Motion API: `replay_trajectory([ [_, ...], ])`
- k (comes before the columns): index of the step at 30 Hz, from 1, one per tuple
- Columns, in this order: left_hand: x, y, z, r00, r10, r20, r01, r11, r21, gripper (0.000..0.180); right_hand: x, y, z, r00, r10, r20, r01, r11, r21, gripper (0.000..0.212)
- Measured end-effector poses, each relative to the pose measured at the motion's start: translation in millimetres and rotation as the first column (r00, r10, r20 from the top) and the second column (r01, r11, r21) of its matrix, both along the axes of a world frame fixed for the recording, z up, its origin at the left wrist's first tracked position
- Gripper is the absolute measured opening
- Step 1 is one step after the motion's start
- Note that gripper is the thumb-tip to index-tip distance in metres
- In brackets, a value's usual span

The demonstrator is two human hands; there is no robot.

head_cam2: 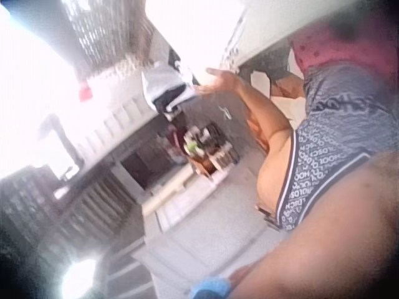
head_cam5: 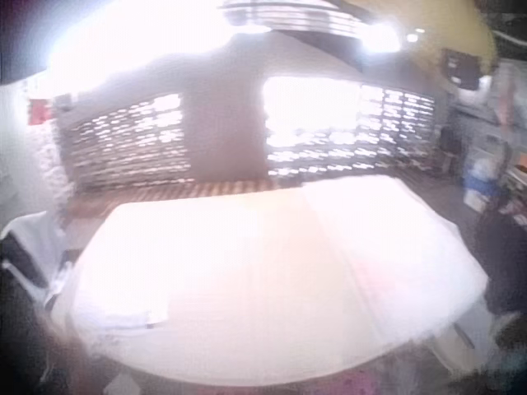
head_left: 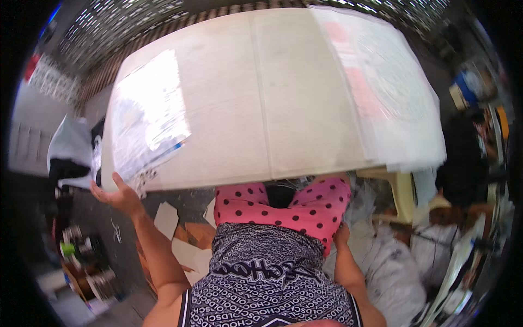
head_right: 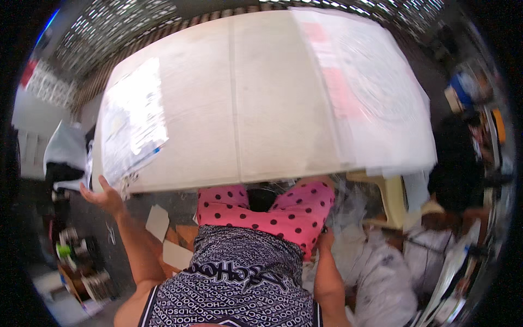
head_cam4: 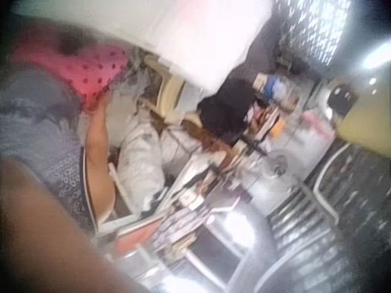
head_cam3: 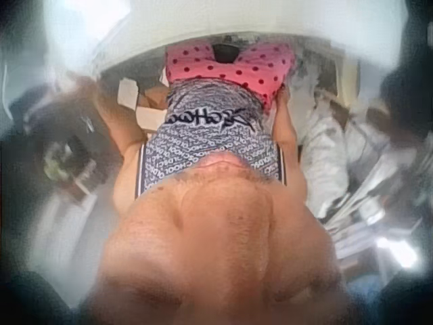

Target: The person cuts out several printed designs from translucent sheets using scissors on a white table.

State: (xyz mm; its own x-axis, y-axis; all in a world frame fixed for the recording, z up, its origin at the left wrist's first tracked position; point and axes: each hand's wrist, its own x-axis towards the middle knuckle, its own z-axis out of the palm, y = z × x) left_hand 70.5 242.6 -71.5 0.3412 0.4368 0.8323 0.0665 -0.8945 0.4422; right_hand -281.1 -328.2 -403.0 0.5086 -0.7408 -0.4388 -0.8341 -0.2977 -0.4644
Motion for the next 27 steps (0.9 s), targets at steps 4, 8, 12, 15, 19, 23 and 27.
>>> replay_trajectory([
  [4, -0.6, -83.1, 11.3, 0.762, -0.091, -0.642, 0.380, 0.864, 0.329, 0.071, -16.5, 22.5, 0.0, 0.987, 0.064, -0.151, -0.063, 0.998, 0.014, 0.047],
  [8, 40.9, -171.6, 31.3, 0.472, -0.565, -0.677, 0.782, 0.623, 0.024, 0.068, -18.3, 27.3, 5.3, 0.999, -0.008, -0.032, 0.010, 0.998, 0.069, 0.044],
  [12, 49.6, -309.3, 44.4, -0.080, -0.764, -0.640, 0.996, -0.043, -0.073, 0.047, 5.0, 24.4, 17.2, 0.996, -0.084, -0.040, 0.084, 0.996, -0.025, 0.044],
  [15, 44.5, -410.8, 39.8, -0.185, -0.712, -0.677, 0.933, -0.344, 0.106, 0.039, 17.6, 28.8, 30.8, 0.984, -0.173, 0.038, 0.173, 0.985, 0.000, 0.045],
  [19, 57.6, -483.6, 32.7, -0.157, -0.679, -0.717, 0.741, -0.561, 0.369, 0.037, 5.4, 36.0, 23.4, 0.919, -0.352, 0.179, 0.332, 0.934, 0.132, 0.042],
  [23, 67.5, -509.0, 30.4, -0.102, -0.653, -0.750, 0.574, -0.655, 0.492, 0.031, -73.4, 59.4, -33.9, 0.869, -0.489, 0.072, 0.483, 0.872, 0.082, 0.037],
  [27, 66.4, -533.1, 35.4, -0.360, -0.842, -0.403, 0.920, -0.391, -0.004, 0.012, -163.8, 71.8, -70.3, 0.826, -0.561, -0.054, 0.563, 0.815, 0.137, 0.033],
])
